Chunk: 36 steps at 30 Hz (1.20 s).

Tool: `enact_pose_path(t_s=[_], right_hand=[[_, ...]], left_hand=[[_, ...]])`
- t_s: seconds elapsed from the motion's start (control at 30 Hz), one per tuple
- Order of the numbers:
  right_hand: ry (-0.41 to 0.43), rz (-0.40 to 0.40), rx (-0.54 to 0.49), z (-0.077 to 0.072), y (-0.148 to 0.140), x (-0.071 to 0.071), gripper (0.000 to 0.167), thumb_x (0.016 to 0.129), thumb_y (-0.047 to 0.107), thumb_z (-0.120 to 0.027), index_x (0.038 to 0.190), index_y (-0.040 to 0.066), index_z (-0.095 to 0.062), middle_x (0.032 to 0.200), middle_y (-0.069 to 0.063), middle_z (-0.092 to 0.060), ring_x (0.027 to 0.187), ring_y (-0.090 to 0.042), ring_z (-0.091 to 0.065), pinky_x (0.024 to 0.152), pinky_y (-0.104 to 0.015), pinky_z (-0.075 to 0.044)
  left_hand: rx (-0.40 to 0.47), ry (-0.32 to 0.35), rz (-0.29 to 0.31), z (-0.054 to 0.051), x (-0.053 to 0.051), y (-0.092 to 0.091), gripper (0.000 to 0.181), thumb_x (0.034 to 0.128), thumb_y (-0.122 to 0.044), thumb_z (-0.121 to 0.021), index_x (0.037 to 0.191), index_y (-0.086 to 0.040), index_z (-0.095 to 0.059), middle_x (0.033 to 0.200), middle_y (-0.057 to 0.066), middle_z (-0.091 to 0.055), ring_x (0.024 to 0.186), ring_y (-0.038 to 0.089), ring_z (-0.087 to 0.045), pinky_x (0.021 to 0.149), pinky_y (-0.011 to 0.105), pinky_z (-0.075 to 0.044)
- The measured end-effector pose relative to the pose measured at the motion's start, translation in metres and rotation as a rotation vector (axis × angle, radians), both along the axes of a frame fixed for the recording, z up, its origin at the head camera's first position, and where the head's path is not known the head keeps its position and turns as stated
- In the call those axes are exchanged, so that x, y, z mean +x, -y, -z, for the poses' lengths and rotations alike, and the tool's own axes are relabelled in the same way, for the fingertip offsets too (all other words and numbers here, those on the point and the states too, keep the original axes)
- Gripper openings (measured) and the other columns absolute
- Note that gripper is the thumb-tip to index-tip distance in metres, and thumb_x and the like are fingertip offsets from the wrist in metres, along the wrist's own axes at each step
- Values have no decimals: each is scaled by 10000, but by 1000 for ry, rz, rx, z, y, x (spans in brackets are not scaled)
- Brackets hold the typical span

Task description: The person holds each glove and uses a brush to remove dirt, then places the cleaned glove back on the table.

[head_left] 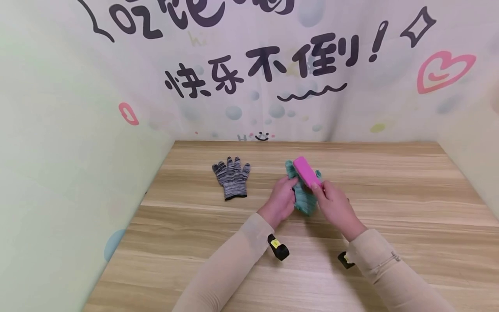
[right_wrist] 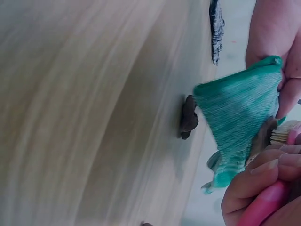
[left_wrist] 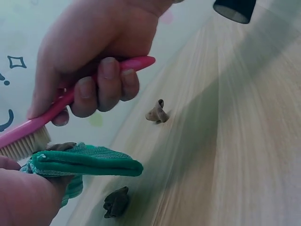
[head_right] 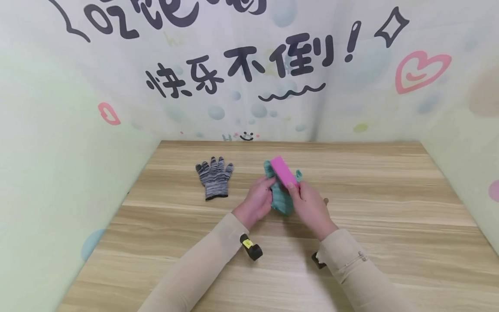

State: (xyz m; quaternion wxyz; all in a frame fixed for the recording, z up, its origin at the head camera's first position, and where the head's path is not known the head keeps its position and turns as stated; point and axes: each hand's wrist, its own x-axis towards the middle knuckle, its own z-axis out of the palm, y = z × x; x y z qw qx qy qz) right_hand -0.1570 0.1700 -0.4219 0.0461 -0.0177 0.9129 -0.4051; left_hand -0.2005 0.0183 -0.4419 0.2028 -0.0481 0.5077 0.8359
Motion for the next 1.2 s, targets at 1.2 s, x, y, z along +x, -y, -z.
enact_pose_path(t_s=[1.2], right_hand=[[7,-4,37,7,-8,6,545,1090,485,-315,1109,-15,-531,742,-68,-439,630,-200,-418,526,-298,-383]], left_hand=[[82,70,-101,-4,-7,3,433,1087,-150,-377,1481,26,-395,1505,201,-503,1405,301,-472,1186,446,-404]])
